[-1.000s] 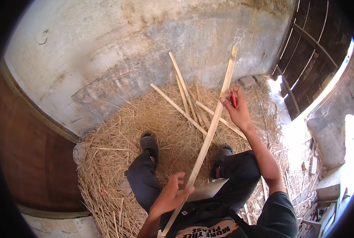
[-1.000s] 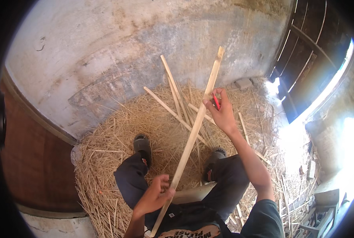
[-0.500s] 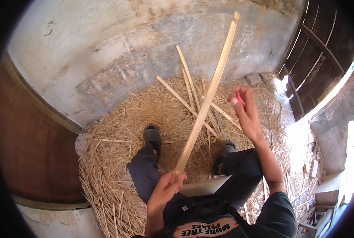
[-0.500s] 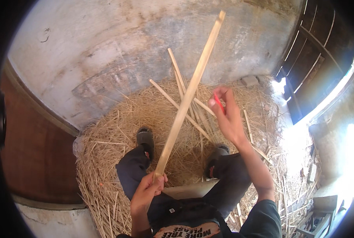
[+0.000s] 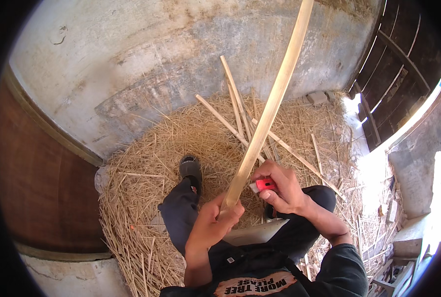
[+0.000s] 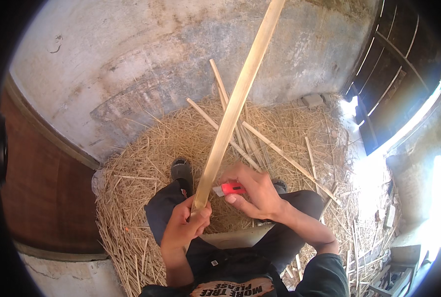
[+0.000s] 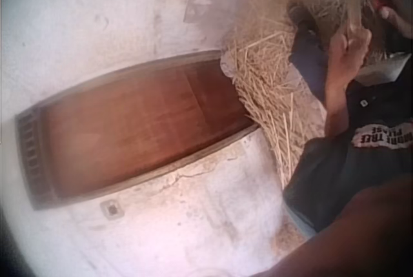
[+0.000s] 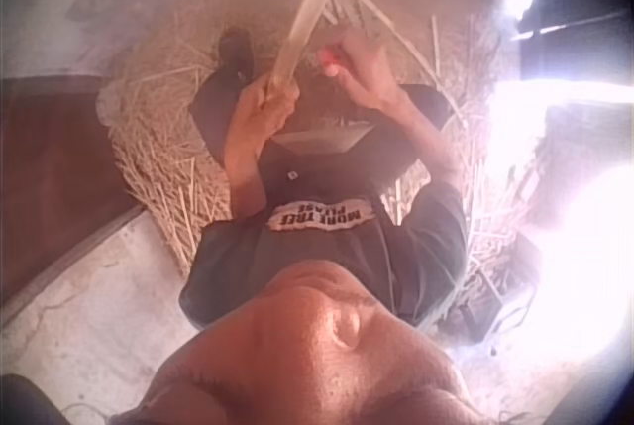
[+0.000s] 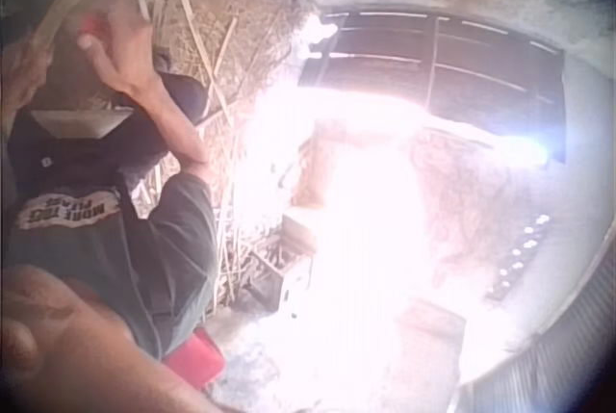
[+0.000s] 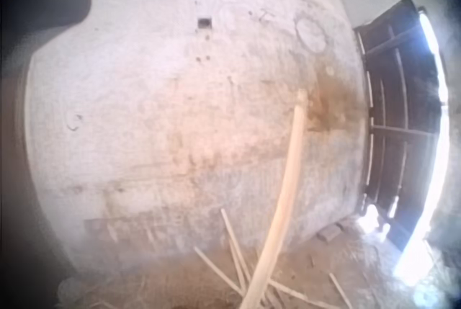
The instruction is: The person sits on a hay-covered floor and uses a red utility knife to shave thin strips off a long wooden stick. They hold the stick with their left hand and scrape the blade along its length with their right hand, creating wood shavings that fall onto the hay.
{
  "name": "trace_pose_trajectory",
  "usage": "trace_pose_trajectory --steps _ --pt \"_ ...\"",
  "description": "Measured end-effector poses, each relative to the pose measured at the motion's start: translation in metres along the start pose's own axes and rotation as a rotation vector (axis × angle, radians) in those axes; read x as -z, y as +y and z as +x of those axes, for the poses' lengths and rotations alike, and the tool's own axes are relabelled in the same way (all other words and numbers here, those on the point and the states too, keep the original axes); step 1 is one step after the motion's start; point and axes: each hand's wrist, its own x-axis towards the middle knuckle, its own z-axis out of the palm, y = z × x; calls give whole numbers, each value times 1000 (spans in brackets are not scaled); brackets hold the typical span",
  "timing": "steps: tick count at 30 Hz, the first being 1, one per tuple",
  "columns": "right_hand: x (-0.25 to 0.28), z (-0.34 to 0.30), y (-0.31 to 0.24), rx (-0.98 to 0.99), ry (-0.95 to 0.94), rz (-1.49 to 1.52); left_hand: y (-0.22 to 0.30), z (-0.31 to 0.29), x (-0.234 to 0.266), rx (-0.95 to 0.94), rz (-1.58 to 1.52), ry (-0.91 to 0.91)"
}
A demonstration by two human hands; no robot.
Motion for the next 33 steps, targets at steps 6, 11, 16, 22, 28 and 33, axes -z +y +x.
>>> trace_pose_trajectory --steps 6,11,16,22,28,33 --pt "-10 -1 0 117 14 -280 -6 14 -5 -210 246 151" --pt "-15 1 -8 164 54 -450 -13 19 -6 -204 308 180" --pt "-17 1 -15 177 61 -504 -17 21 -10 -290 290 217" --pt "-18 -1 -16 194 83 -537 -17 21 -13 -301 303 244" --pt "-21 -1 -19 147 68 -568 -29 24 -6 -244 245 248" --pt "-22 -2 -18 162 100 -592 -29 23 -8 -209 164 203"
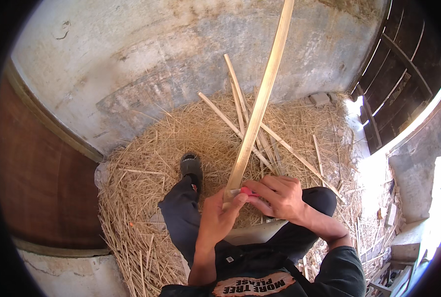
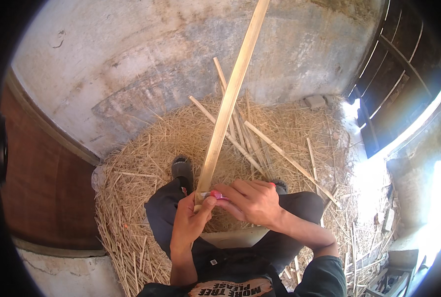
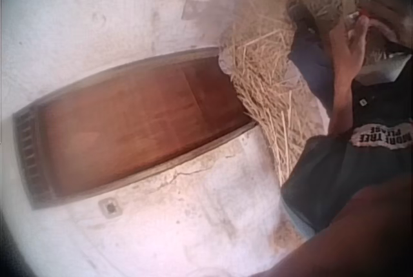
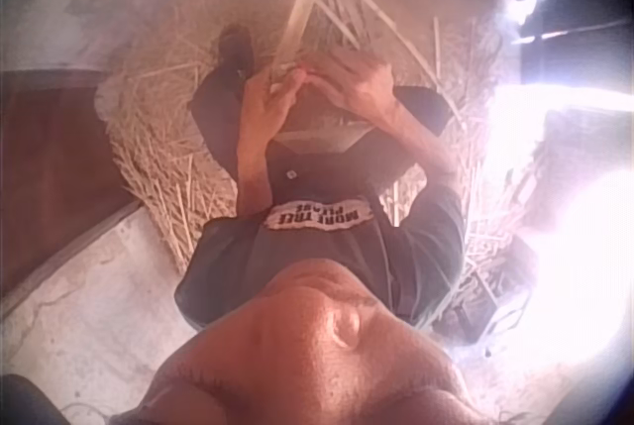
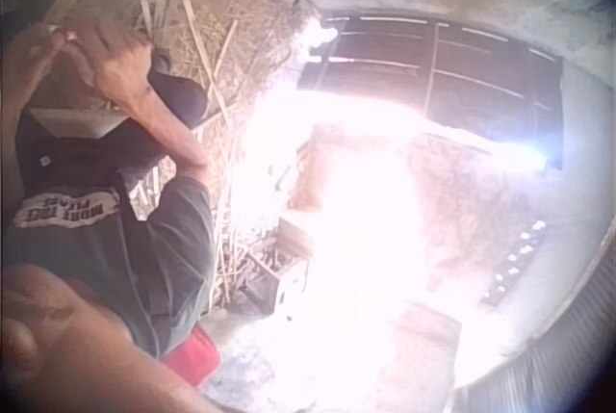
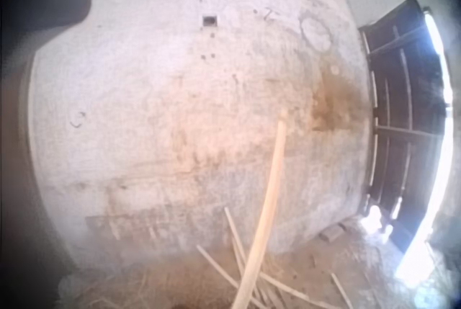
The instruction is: The person sits on a hay-covered floor and uses a red utility knife to shave thin strips off a long wooden stick. They hold the stick with their left hand and scrape the blade along its length with their right hand, creating wood shavings that fall onto the hay.
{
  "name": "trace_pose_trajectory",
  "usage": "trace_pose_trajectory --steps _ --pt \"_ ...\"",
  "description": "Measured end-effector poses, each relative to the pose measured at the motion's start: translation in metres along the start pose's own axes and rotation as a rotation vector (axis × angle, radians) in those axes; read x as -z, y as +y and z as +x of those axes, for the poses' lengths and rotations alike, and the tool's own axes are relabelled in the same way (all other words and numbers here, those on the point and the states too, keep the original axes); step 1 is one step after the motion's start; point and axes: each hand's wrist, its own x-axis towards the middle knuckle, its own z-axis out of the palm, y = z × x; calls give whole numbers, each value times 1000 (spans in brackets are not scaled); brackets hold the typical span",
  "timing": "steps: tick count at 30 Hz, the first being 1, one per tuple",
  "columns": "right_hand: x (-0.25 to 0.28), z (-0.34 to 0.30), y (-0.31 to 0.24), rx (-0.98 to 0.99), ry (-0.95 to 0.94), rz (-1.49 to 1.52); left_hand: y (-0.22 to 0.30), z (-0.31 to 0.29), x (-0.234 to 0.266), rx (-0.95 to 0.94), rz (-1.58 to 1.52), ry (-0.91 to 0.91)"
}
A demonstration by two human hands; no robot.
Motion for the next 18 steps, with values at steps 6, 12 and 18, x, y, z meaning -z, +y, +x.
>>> trace_pose_trajectory --steps 6,12,18 --pt "0 1 0 22 12 -32 1 -2 3 77 20 1" --pt "-3 0 -1 33 51 -83 -1 -4 5 64 9 -17" --pt "-1 4 -4 45 67 -106 2 -6 3 49 15 1"
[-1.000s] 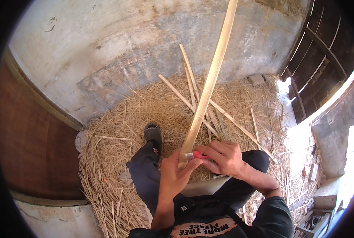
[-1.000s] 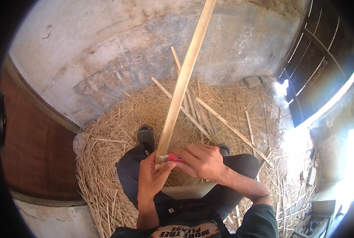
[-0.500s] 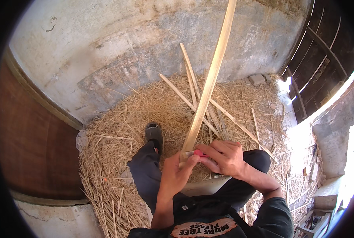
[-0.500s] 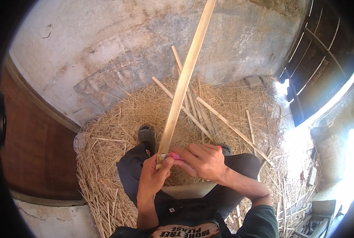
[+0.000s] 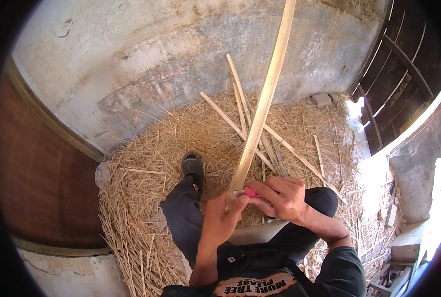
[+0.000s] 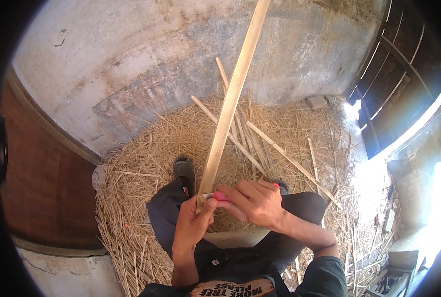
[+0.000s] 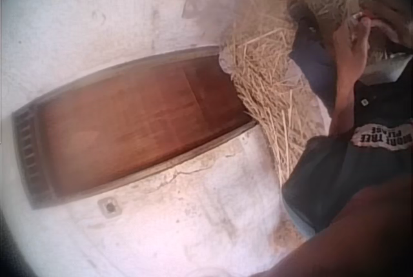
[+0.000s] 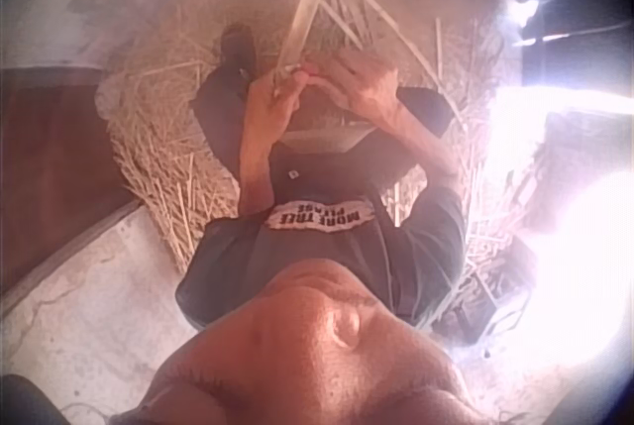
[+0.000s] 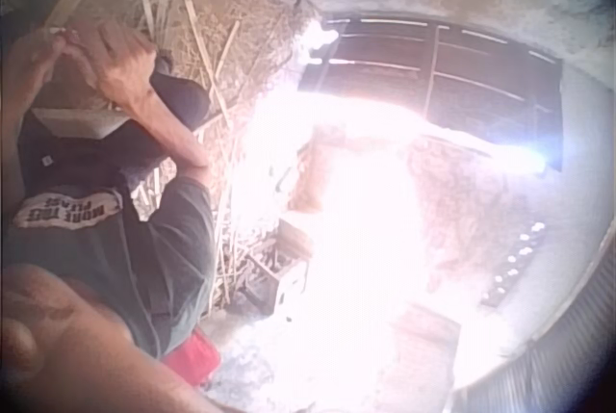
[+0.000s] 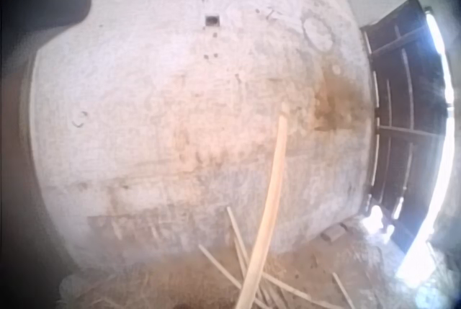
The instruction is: The person sits on a hay-covered floor and uses a red utility knife to shave thin strips off a long wooden stick. They hold the stick with their left hand and scrape the blade along its length with their right hand, creating wood shavings that fall onto the hay.
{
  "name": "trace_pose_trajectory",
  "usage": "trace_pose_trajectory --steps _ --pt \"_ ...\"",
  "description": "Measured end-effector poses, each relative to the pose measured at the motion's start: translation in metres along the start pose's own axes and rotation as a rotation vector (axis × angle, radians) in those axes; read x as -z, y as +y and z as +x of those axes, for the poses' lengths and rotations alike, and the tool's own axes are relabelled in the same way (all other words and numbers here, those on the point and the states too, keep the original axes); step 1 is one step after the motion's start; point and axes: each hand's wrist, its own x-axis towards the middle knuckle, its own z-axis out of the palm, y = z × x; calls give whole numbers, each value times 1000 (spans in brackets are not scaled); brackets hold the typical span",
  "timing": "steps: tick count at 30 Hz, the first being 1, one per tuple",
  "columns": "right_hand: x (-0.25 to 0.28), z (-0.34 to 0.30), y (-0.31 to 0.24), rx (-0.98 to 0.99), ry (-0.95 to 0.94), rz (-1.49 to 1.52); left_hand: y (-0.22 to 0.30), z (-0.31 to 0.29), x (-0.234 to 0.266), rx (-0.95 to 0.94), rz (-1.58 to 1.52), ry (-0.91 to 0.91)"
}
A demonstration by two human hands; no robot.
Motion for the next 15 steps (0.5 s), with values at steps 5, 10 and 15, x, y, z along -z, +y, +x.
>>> trace_pose_trajectory --steps 5,10,15 --pt "1 0 0 10 -8 -14 2 -2 0 14 22 -1" --pt "0 0 -1 9 3 -7 0 -4 2 12 25 -4" --pt "-1 1 -1 16 13 -1 3 -6 3 15 9 -10"
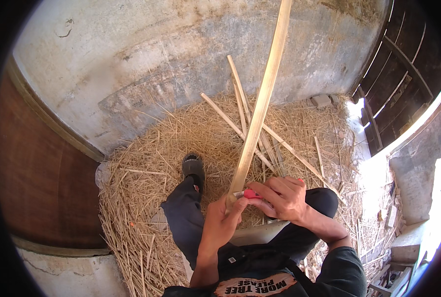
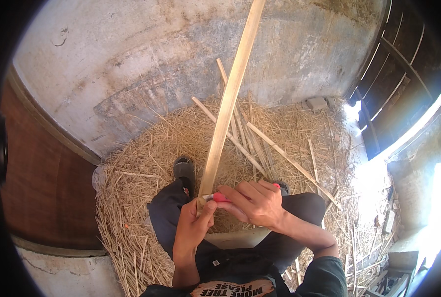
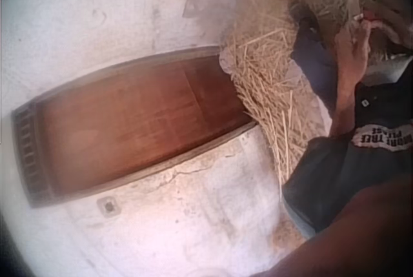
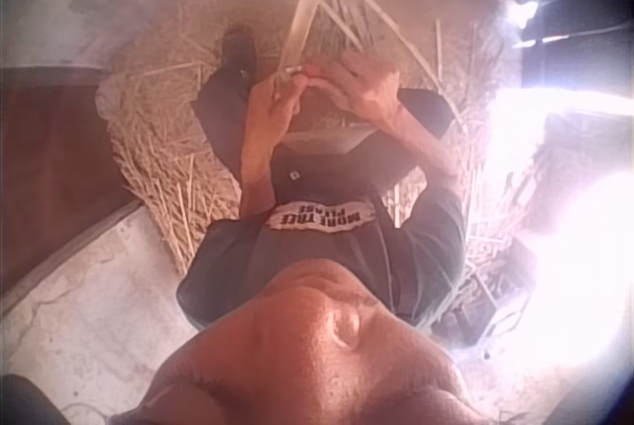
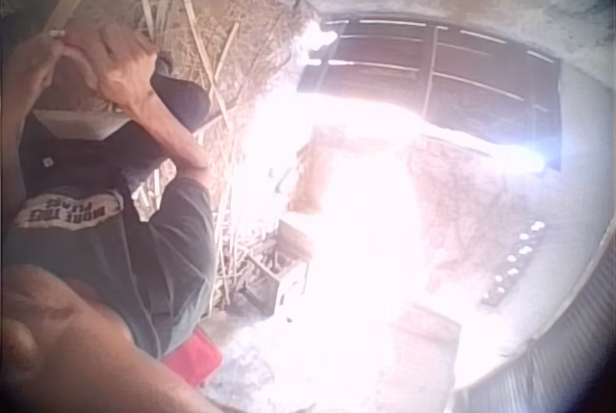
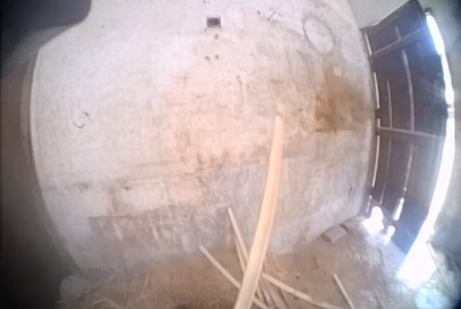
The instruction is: The person sits on a hay-covered floor and uses a red utility knife to shave thin strips off a long wooden stick. They hold the stick with their left hand and scrape the blade along its length with their right hand, creating wood shavings that fall onto the hay.
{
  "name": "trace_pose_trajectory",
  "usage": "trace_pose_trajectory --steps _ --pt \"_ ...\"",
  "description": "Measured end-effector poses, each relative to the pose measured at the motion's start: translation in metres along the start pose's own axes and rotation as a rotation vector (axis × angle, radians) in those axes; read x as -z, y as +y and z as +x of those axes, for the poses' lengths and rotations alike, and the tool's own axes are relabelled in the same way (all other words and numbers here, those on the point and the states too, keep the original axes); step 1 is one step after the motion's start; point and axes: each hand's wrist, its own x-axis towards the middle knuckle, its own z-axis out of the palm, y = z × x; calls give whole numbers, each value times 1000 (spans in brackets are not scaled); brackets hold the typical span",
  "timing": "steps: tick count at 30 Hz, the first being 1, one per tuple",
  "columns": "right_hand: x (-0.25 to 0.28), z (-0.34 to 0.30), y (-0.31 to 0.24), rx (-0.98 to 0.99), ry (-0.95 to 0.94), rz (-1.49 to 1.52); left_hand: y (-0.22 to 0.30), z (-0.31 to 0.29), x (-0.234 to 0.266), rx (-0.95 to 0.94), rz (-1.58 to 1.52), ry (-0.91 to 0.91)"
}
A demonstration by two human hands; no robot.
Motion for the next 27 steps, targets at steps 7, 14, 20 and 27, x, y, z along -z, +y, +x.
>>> trace_pose_trajectory --steps 7,14,20,27 --pt "-2 -2 0 13 -9 -6 -1 -3 0 18 -25 -5" --pt "-1 0 -1 22 6 4 0 -5 3 61 -133 -39" --pt "-1 0 -2 21 -3 3 -4 -7 3 41 -121 -29" --pt "-1 1 -3 39 3 -1 0 -9 1 16 -147 -1"
